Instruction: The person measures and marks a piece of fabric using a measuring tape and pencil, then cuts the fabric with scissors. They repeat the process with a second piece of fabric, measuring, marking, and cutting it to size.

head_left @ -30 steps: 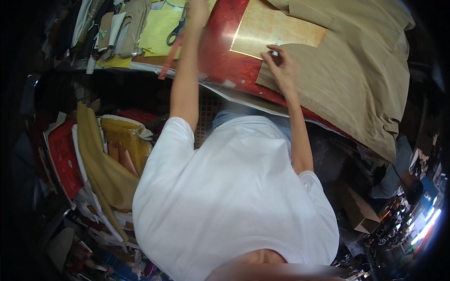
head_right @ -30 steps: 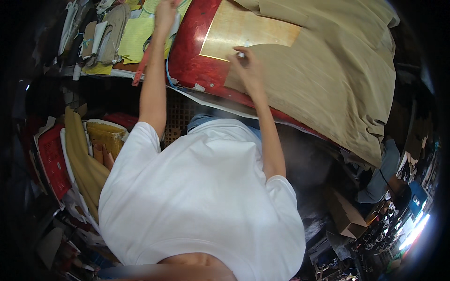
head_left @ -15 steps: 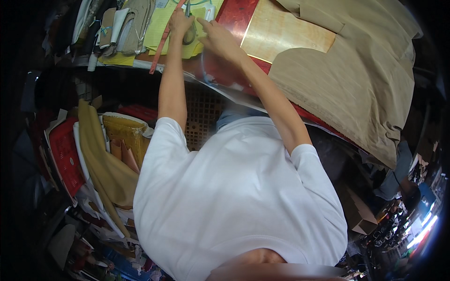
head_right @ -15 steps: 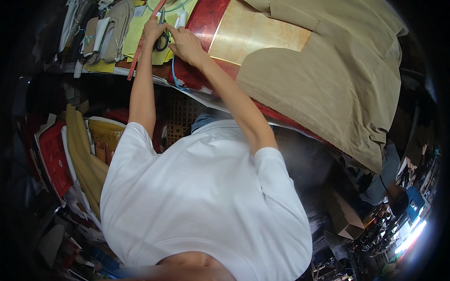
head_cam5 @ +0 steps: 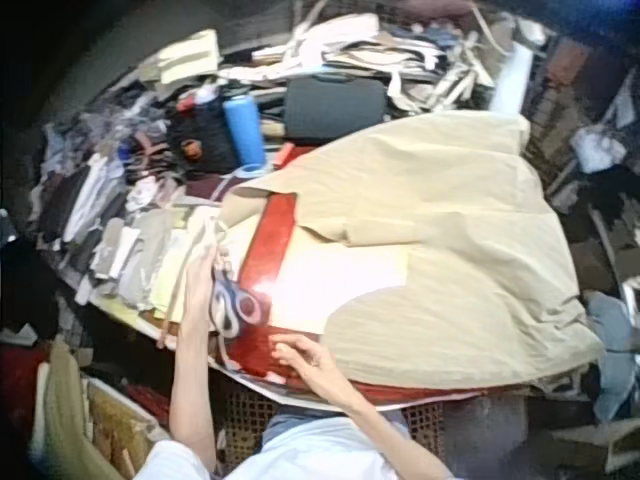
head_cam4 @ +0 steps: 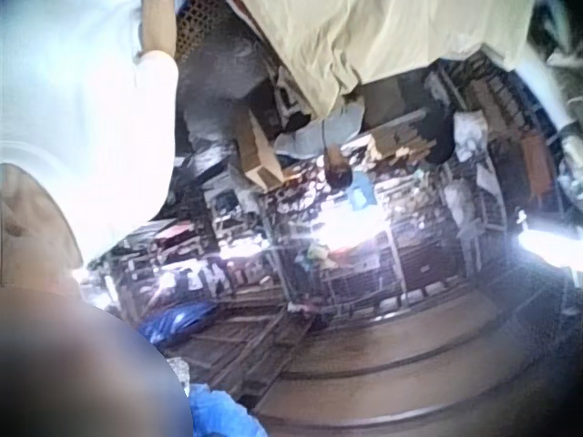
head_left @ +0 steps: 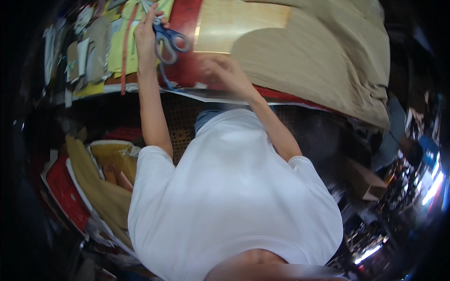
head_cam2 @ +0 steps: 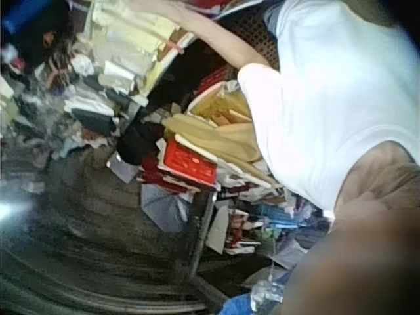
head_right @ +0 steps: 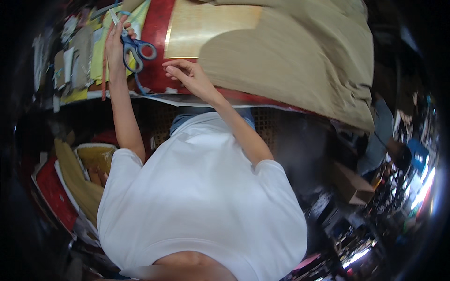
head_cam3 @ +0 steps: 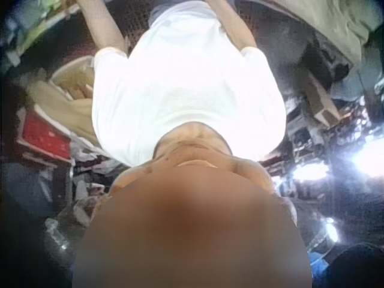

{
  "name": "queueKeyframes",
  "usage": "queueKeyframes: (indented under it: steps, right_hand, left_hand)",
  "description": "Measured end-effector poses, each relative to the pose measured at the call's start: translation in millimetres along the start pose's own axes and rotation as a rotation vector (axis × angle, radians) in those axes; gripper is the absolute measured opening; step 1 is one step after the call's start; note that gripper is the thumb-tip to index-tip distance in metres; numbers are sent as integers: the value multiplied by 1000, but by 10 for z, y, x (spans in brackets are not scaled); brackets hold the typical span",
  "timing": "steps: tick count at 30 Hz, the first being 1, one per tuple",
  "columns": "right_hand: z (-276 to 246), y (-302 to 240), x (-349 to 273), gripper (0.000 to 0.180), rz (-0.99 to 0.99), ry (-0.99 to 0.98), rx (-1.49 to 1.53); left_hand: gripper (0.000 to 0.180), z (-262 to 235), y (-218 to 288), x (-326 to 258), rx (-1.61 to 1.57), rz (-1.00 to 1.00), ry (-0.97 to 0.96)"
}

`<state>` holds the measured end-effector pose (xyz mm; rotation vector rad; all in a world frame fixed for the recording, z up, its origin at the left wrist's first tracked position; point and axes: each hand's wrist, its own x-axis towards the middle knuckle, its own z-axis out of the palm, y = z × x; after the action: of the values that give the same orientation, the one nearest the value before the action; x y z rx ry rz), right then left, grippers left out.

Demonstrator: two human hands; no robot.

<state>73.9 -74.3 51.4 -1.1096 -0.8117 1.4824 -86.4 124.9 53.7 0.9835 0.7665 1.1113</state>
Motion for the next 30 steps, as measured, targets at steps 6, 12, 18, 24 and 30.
queueKeyframes:
  steps: [6, 12, 18, 24, 30]
  right_hand:
    - [-670, -189, -1065, 58, -6, -87, 845]
    - [-1223, -173, -2325, 47, -24, 51, 686]
    - [-1573, -32, -3240, 55, 21, 369, 268]
    - [-1740, -171, -3715, 52, 326, 495, -2]
    - [-1917, -164, -3469, 61, 449, 443, -225]
  left_hand:
    - [44, 1710, -477, -1212, -383, -309, -297]
    - [45, 2679, -884, -1901, -406, -660, -713]
    - [35, 2981, -1500, -2210, 554, 333, -1037]
    - [26, 3043, -1851, -2133, 898, 857, -972]
    - [22, 3010, -1849, -2099, 791, 760, -867]
